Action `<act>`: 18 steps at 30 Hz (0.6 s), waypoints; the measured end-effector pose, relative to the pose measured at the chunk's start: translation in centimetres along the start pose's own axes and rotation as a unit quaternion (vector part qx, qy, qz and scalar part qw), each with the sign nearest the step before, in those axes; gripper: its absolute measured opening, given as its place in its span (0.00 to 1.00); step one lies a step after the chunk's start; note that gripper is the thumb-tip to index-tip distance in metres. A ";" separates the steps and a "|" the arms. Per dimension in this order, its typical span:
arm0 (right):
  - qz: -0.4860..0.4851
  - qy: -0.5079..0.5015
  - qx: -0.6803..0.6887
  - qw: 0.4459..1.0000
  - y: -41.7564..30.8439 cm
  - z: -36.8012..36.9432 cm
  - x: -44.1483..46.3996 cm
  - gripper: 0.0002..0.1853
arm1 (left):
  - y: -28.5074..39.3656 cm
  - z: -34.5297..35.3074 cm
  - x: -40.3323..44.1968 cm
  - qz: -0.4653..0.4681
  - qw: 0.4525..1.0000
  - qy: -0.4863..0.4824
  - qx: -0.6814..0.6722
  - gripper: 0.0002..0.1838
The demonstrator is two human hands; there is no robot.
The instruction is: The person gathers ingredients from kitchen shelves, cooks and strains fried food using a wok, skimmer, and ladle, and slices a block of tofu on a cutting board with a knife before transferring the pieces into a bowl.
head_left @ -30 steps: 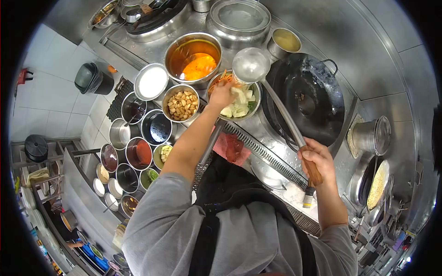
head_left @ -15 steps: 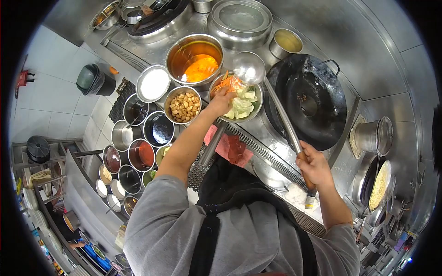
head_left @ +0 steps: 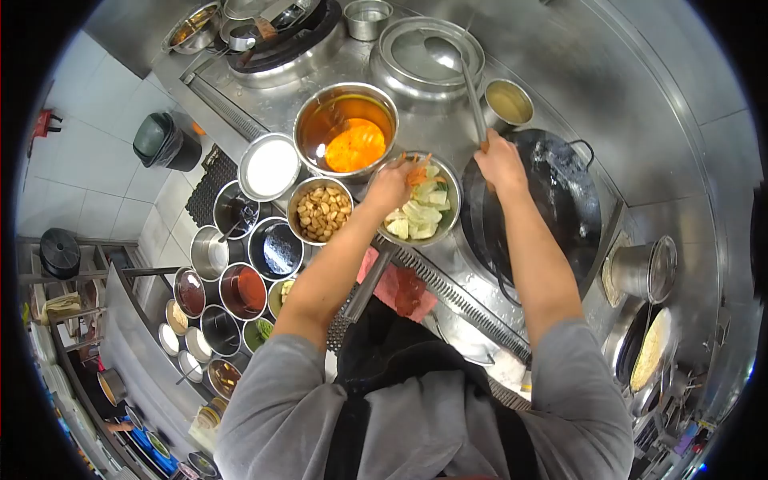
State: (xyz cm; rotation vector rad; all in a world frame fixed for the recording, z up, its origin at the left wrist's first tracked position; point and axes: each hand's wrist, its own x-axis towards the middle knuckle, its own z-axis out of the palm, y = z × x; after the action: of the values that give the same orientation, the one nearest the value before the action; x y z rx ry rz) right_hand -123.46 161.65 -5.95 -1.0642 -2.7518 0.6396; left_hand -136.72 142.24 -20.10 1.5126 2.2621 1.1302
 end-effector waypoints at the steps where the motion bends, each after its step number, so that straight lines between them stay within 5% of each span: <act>1: 0.022 0.004 0.086 0.996 0.4 1.7 2.5 0.19 | 1.0 -1.1 -0.6 -0.004 0.998 0.045 -0.034 0.23; 3: 0.033 0.005 0.174 0.984 -0.1 2.8 5.1 0.15 | 3.0 -2.2 -3.1 -0.014 0.998 0.064 -0.002 0.19; 5: 0.141 -0.107 0.514 0.839 -0.5 2.5 6.6 0.08 | 4.9 -3.9 -6.1 -0.031 0.997 0.028 -0.064 0.16; 9: 0.159 -0.048 0.675 0.719 -0.3 2.7 5.2 0.07 | 5.4 -6.1 -12.6 -0.089 0.989 0.008 -0.116 0.13; 18: 0.135 -0.061 0.685 0.713 3.2 -3.7 -10.3 0.12 | 7.9 -7.5 -22.9 -0.226 0.972 0.019 -0.057 0.16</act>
State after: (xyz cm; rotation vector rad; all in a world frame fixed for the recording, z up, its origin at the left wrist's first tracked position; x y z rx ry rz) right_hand -112.86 158.13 -3.59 -0.8912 -1.2871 2.2459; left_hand -124.67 120.55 -15.07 0.8707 2.3498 1.1277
